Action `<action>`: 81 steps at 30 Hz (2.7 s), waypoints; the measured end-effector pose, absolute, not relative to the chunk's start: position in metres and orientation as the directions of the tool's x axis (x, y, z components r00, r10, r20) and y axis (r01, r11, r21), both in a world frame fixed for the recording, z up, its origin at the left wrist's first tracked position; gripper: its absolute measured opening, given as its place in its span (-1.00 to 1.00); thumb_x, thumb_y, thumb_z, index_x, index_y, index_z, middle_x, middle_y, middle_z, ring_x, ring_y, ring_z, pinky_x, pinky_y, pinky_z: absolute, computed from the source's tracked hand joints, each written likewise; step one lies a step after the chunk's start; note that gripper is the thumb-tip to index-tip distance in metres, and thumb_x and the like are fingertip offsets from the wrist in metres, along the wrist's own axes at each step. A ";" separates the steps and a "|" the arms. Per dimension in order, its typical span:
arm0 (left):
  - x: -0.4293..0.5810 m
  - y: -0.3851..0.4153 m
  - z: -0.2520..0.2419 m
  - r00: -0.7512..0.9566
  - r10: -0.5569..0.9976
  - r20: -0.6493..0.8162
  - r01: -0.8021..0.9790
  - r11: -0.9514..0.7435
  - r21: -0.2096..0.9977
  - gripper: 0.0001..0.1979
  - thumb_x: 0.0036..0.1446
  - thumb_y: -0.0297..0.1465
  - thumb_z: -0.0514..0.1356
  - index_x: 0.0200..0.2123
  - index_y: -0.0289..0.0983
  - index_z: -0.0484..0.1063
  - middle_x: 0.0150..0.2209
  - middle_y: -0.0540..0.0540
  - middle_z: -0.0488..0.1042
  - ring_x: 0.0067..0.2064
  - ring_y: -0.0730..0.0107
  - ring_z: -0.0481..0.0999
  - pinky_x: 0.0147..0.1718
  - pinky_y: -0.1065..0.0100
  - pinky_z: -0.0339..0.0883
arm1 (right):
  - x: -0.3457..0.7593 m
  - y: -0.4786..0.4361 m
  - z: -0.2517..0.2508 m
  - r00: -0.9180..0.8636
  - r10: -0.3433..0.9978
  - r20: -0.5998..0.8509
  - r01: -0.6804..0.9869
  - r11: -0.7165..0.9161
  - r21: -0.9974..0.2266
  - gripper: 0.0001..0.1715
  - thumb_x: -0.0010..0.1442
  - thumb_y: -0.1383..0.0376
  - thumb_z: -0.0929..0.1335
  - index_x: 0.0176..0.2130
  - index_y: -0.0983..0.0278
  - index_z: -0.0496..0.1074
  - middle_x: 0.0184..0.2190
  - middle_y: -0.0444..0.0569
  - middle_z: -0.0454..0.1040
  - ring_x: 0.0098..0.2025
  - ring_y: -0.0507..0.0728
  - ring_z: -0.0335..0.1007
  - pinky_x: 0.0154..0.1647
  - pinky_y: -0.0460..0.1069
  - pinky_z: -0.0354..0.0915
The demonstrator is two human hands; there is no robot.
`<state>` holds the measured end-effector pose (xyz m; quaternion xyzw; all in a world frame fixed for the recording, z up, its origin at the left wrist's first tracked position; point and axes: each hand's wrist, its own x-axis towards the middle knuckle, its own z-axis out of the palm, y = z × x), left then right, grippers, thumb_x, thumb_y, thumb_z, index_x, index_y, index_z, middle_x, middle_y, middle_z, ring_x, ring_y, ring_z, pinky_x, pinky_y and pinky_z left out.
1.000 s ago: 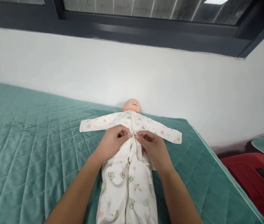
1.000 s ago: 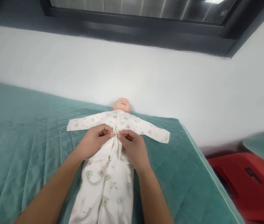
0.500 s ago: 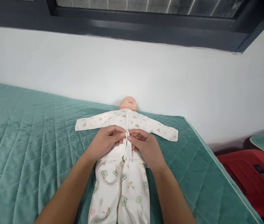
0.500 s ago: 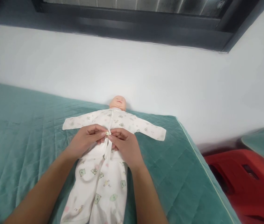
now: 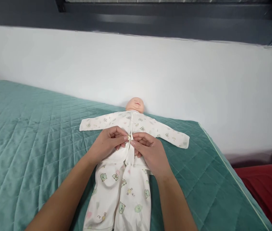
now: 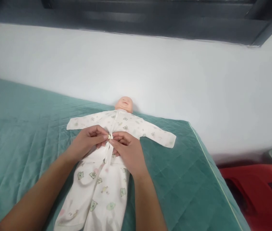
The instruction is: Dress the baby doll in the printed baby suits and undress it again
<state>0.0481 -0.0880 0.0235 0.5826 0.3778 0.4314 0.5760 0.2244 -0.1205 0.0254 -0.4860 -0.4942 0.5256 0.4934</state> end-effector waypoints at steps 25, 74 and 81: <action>0.054 -0.092 0.021 0.317 0.945 0.077 0.022 -0.089 0.996 -0.72 0.07 -0.19 0.30 -0.31 -0.26 0.38 -0.50 0.04 0.37 -0.50 0.54 0.30 -0.55 0.48 0.13 | 0.209 -0.129 0.028 -0.104 0.995 0.010 0.189 0.030 -0.982 -0.65 0.08 0.24 0.42 -0.13 0.15 0.29 -0.40 -0.23 0.40 -0.49 0.00 0.39 -0.49 -0.08 0.36; -0.079 -0.031 -0.055 0.010 0.970 0.242 0.953 -0.082 0.291 -0.45 0.33 -0.33 -0.16 0.37 -0.20 0.03 0.33 -0.15 0.22 0.37 0.10 0.12 0.31 -0.13 -0.11 | 0.370 -0.156 -0.034 0.358 0.930 0.090 0.934 -0.357 -0.022 -0.27 0.39 -0.03 -0.04 0.42 0.14 -0.10 0.44 0.08 -0.13 0.45 0.21 -0.25 0.38 0.24 -0.18; -0.078 -0.054 -0.048 -0.063 0.952 0.300 0.929 -0.054 0.366 -0.48 0.34 -0.34 -0.17 0.31 -0.30 0.13 0.27 -0.25 0.30 0.32 0.02 0.20 0.28 -0.09 -0.02 | 0.335 -0.211 -0.033 0.266 0.958 0.109 0.963 -0.268 -0.001 -0.30 0.40 0.02 0.01 0.39 0.21 0.01 0.42 0.08 -0.07 0.45 0.26 -0.22 0.38 0.23 -0.17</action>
